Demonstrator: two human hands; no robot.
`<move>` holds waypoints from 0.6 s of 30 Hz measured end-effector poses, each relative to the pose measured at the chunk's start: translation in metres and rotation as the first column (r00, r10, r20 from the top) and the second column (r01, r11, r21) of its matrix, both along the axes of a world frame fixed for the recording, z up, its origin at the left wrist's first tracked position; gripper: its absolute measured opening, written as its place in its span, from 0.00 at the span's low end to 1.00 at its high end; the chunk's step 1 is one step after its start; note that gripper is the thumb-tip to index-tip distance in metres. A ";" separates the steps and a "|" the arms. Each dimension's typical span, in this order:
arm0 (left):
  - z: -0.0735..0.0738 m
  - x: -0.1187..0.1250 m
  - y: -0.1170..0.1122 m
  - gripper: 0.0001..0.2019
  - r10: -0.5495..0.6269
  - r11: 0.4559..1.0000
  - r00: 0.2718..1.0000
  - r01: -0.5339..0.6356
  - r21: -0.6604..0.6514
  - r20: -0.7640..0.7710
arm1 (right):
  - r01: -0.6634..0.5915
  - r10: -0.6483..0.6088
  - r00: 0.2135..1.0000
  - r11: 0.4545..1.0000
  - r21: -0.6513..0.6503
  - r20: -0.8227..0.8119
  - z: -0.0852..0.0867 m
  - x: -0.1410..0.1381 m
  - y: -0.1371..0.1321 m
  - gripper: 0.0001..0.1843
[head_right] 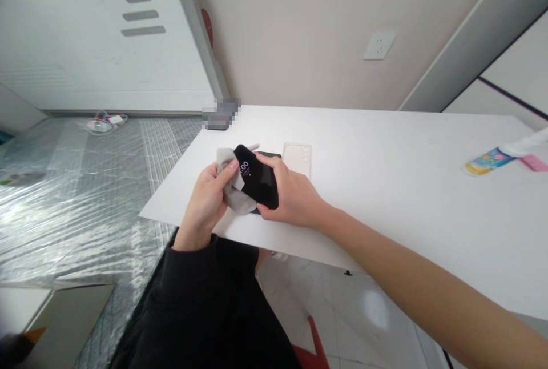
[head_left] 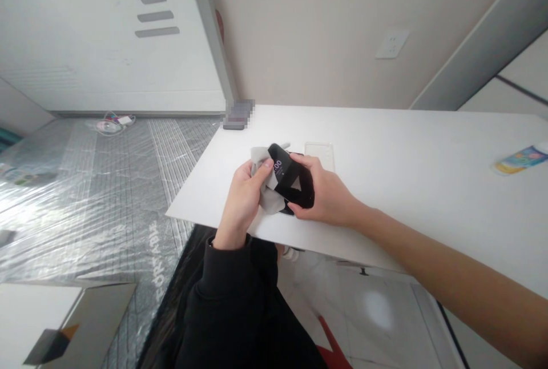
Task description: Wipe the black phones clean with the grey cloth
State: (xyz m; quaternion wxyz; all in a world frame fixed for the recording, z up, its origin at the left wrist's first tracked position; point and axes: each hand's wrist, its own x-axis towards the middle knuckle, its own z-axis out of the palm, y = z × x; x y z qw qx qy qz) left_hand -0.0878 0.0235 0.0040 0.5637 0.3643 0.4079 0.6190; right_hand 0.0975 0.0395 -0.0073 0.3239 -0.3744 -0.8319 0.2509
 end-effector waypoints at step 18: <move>0.018 -0.010 -0.009 0.14 0.065 0.996 0.803 -0.085 -0.007 -0.592 | 0.006 -0.005 1.000 0.996 0.086 -0.011 -0.002 0.001 0.002 0.46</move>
